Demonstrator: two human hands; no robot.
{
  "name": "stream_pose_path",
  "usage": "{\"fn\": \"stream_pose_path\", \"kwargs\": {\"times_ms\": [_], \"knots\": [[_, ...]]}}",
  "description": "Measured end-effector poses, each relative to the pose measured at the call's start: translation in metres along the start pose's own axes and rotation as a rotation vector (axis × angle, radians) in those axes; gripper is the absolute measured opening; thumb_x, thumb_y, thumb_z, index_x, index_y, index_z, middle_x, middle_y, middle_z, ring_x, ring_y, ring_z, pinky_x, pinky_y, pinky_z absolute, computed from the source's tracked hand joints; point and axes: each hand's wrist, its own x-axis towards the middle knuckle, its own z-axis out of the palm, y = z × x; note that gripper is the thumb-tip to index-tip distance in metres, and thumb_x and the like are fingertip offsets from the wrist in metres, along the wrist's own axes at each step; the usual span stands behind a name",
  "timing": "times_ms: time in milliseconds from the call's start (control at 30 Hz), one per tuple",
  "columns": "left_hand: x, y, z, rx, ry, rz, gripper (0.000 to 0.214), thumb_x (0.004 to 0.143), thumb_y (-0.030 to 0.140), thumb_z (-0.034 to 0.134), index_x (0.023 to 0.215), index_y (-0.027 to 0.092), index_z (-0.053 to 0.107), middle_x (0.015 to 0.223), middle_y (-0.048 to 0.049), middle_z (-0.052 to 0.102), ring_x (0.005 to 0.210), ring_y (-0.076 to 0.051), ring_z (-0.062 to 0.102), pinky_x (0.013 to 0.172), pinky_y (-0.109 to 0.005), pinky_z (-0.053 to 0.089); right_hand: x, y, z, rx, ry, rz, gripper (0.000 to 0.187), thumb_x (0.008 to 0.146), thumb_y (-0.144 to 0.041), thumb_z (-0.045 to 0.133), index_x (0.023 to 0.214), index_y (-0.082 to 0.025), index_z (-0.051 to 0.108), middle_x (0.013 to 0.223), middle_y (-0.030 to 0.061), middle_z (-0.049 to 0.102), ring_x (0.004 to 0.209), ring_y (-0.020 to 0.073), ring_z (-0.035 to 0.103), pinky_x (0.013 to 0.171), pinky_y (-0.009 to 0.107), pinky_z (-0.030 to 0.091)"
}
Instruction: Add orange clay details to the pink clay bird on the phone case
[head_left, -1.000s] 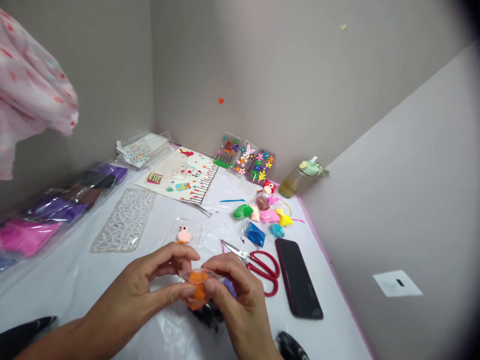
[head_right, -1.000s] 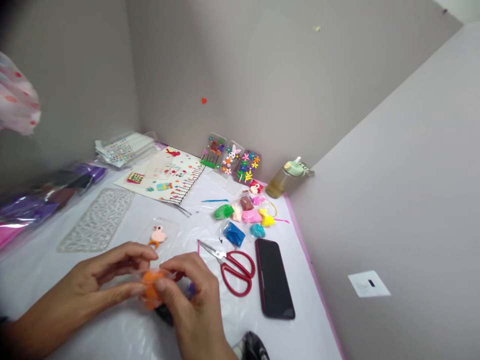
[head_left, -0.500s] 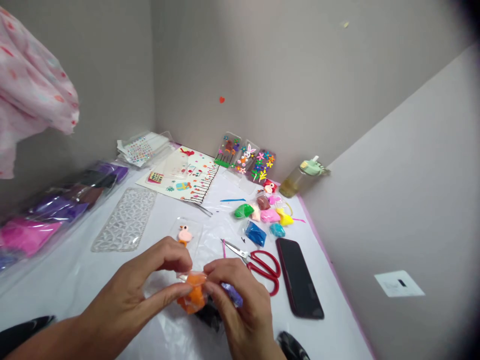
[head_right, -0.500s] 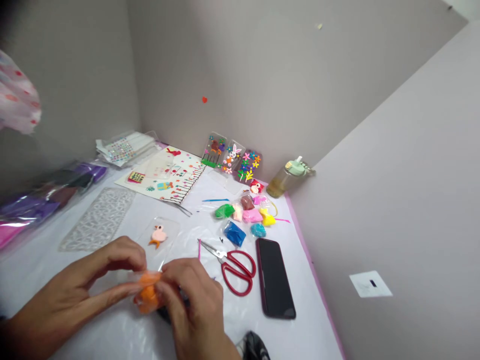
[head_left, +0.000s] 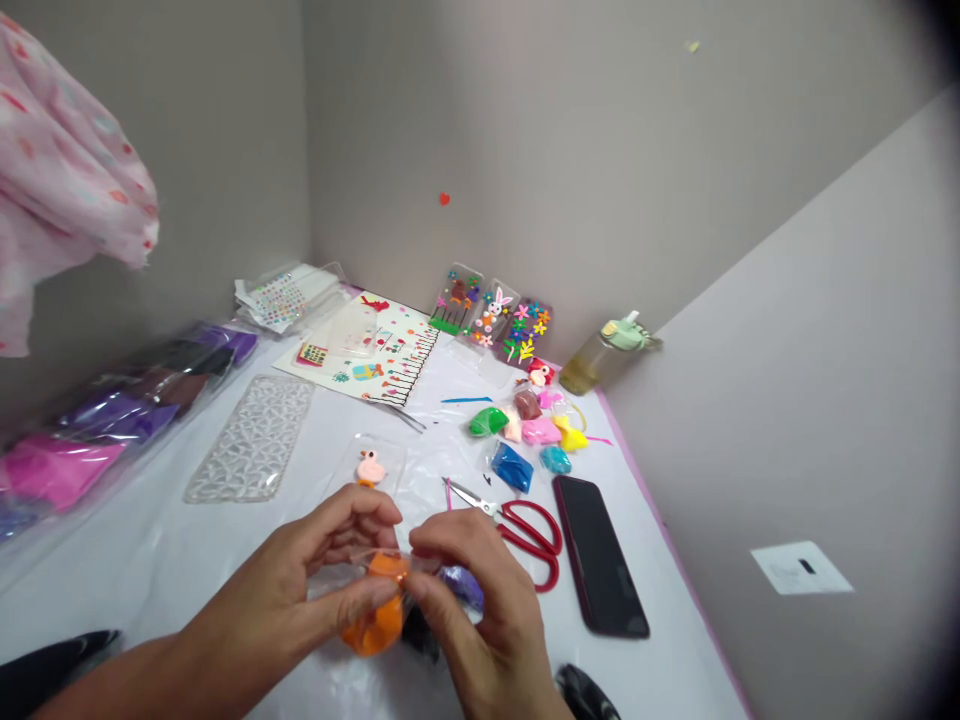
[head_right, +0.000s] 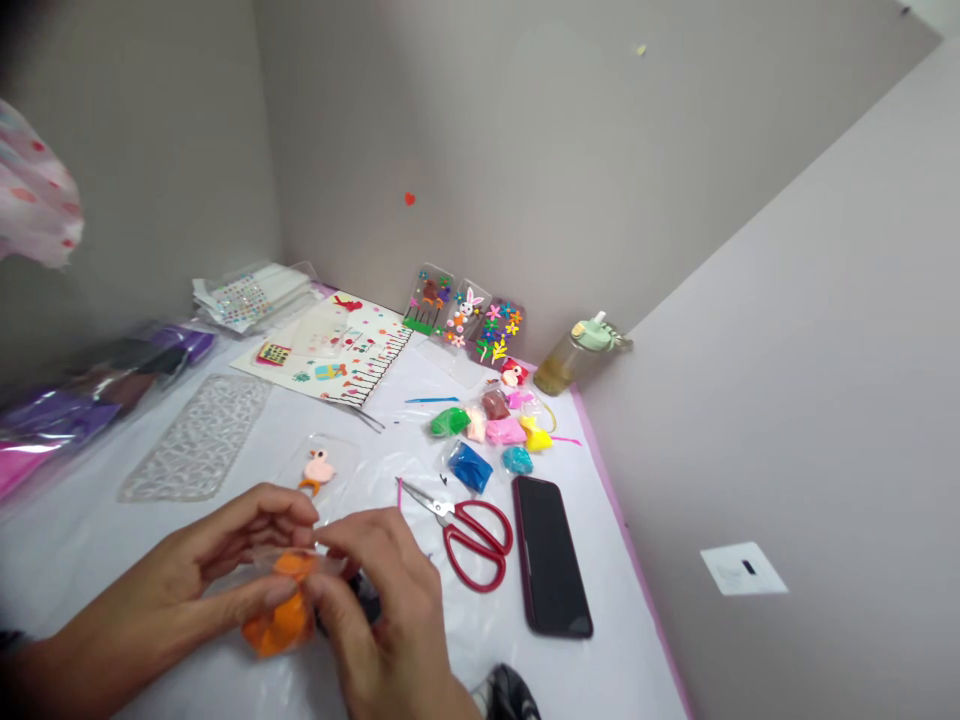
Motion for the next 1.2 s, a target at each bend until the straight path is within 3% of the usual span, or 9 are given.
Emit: {"fn": "stream_pose_path", "kwargs": {"times_ms": [200, 367, 467, 633, 767, 867, 1033, 1200], "knots": [[0.003, -0.004, 0.003, -0.072, -0.141, -0.04, 0.044, 0.083, 0.05, 0.082, 0.119, 0.03, 0.065, 0.111, 0.0011, 0.071, 0.111, -0.024, 0.067, 0.093, -0.028, 0.052, 0.001, 0.0, 0.0, 0.016, 0.007, 0.027, 0.017, 0.093, -0.006, 0.07, 0.092, -0.023, 0.073, 0.088, -0.0004, 0.071, 0.083, 0.012, 0.069, 0.077, 0.019, 0.055], [0.006, -0.002, 0.006, -0.08, -0.282, -0.062, 0.028, 0.091, 0.05, 0.073, 0.095, 0.023, 0.065, 0.088, 0.0037, 0.058, 0.083, -0.017, 0.053, 0.075, -0.025, 0.043, 0.0, -0.002, -0.001, 0.089, 0.038, 0.085, 0.017, 0.095, -0.01, 0.07, 0.085, -0.024, 0.072, 0.085, -0.002, 0.068, 0.083, 0.0115, 0.066, 0.078, 0.019, 0.054], [0.006, -0.001, 0.006, -0.131, -0.296, -0.083, 0.029, 0.091, 0.05, 0.073, 0.091, 0.023, 0.064, 0.083, 0.0048, 0.055, 0.076, -0.015, 0.047, 0.068, -0.024, 0.04, 0.001, -0.004, -0.004, 0.129, 0.016, 0.138, 0.017, 0.096, -0.014, 0.071, 0.083, -0.025, 0.073, 0.086, -0.0023, 0.068, 0.086, 0.0116, 0.067, 0.081, 0.018, 0.054], [0.005, 0.001, 0.006, -0.096, -0.265, -0.144, 0.035, 0.087, 0.054, 0.077, 0.091, 0.021, 0.066, 0.083, 0.0038, 0.056, 0.079, -0.016, 0.047, 0.072, -0.024, 0.04, 0.001, -0.002, -0.009, -0.047, -0.114, 0.154, 0.011, 0.098, -0.019, 0.071, 0.103, -0.024, 0.079, 0.121, 0.0067, 0.071, 0.116, 0.0166, 0.071, 0.099, 0.021, 0.055], [0.004, -0.001, 0.006, -0.102, -0.236, -0.136, 0.036, 0.085, 0.055, 0.079, 0.094, 0.022, 0.068, 0.083, 0.0033, 0.058, 0.077, -0.016, 0.049, 0.069, -0.024, 0.041, -0.004, 0.003, -0.008, -0.129, -0.172, 0.091, 0.028, 0.103, -0.041, 0.069, 0.124, -0.024, 0.078, 0.135, 0.0119, 0.069, 0.125, 0.0209, 0.069, 0.106, 0.027, 0.055], [0.004, -0.001, 0.006, -0.147, -0.231, -0.162, 0.033, 0.087, 0.052, 0.079, 0.098, 0.022, 0.071, 0.083, 0.0029, 0.06, 0.076, -0.015, 0.051, 0.068, -0.023, 0.042, -0.004, 0.002, -0.006, -0.158, -0.193, 0.061, 0.037, 0.102, -0.052, 0.067, 0.13, -0.029, 0.077, 0.135, 0.0117, 0.071, 0.123, 0.0232, 0.07, 0.104, 0.031, 0.057], [0.005, 0.003, 0.006, -0.2, -0.264, -0.119, 0.027, 0.086, 0.048, 0.08, 0.091, 0.023, 0.071, 0.077, 0.0048, 0.058, 0.07, -0.013, 0.048, 0.064, -0.021, 0.041, 0.002, -0.004, -0.006, -0.046, -0.264, 0.078, 0.025, 0.107, -0.04, 0.062, 0.121, -0.034, 0.082, 0.118, 0.008, 0.076, 0.111, 0.0201, 0.073, 0.096, 0.029, 0.06], [0.004, 0.002, 0.002, -0.171, -0.224, -0.1, 0.027, 0.087, 0.045, 0.079, 0.104, 0.025, 0.076, 0.093, 0.0006, 0.071, 0.086, -0.018, 0.06, 0.077, -0.025, 0.049, -0.001, 0.002, -0.011, -0.022, -0.182, 0.024, 0.033, 0.102, -0.026, 0.071, 0.134, -0.033, 0.076, 0.129, 0.0096, 0.073, 0.115, 0.0185, 0.074, 0.1, 0.026, 0.059]]}}
